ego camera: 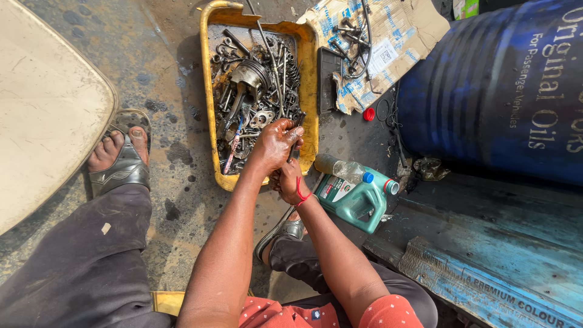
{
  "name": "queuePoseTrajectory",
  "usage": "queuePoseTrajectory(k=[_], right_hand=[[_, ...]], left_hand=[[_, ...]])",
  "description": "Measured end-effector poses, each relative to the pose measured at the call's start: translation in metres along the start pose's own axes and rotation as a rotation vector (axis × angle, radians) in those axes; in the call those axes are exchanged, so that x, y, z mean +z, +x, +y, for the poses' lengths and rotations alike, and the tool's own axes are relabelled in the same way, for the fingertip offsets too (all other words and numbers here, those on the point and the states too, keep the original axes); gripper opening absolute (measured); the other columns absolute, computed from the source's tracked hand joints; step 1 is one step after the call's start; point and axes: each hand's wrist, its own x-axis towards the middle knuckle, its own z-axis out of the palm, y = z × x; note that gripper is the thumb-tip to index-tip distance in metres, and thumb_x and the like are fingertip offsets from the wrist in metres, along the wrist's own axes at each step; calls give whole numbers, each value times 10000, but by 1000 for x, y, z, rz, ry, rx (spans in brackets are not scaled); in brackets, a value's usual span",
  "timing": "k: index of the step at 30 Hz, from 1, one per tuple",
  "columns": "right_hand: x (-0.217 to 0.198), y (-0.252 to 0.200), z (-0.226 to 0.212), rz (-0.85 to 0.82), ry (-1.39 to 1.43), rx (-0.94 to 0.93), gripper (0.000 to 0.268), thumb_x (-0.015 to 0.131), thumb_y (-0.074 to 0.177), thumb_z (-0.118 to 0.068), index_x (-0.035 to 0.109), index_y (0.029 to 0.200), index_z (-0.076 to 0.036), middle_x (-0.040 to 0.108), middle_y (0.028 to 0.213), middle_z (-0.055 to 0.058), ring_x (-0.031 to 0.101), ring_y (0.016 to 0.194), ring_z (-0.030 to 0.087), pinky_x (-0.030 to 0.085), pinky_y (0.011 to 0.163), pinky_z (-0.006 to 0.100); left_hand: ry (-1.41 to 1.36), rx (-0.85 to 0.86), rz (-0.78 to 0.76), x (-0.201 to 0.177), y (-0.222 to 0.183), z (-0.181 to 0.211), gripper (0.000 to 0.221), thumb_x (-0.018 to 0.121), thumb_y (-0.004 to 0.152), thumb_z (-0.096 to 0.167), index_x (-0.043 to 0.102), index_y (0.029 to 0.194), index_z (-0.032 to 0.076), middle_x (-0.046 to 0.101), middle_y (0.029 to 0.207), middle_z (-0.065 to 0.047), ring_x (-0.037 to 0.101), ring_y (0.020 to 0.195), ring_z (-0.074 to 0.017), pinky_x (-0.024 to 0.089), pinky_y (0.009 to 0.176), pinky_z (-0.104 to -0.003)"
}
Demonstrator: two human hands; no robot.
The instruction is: The person cleans various metal engine components by scrubbing them with a brush, pouring liquid from a plastic bottle over them, and picking through a yellow container filled with nuts, bolts, and gears.
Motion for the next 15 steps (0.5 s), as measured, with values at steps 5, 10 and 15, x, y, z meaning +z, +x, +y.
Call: queuePoseTrajectory(k=[5,10,15], right_hand=[[-28,23,23,-53,-568,-305,260,595,988,-248,630,978,10,639,780,10,555,682,88,464,566,306],[-43,30,31,88,-906,-245,285,639,1024,-215,652,926,53,588,709,61,531,685,107,464,612,309],[-13,21,4,-38,-459,-372,133,708,973,-99,648,1060,-17,662,928,-20,554,819,62,475,707,271]], left_hand=[[67,144,160,8,-8,17,232,632,1031,209,643,994,-20,711,853,-65,685,791,-105,584,723,-290],[-88,245,206,-3,0,9,194,585,1074,220,626,1078,30,695,915,-49,688,837,-98,599,761,-293],[-118,145,245,-10,2,-15,169,656,1050,169,549,1079,41,653,962,-51,701,878,-143,579,765,-327]])
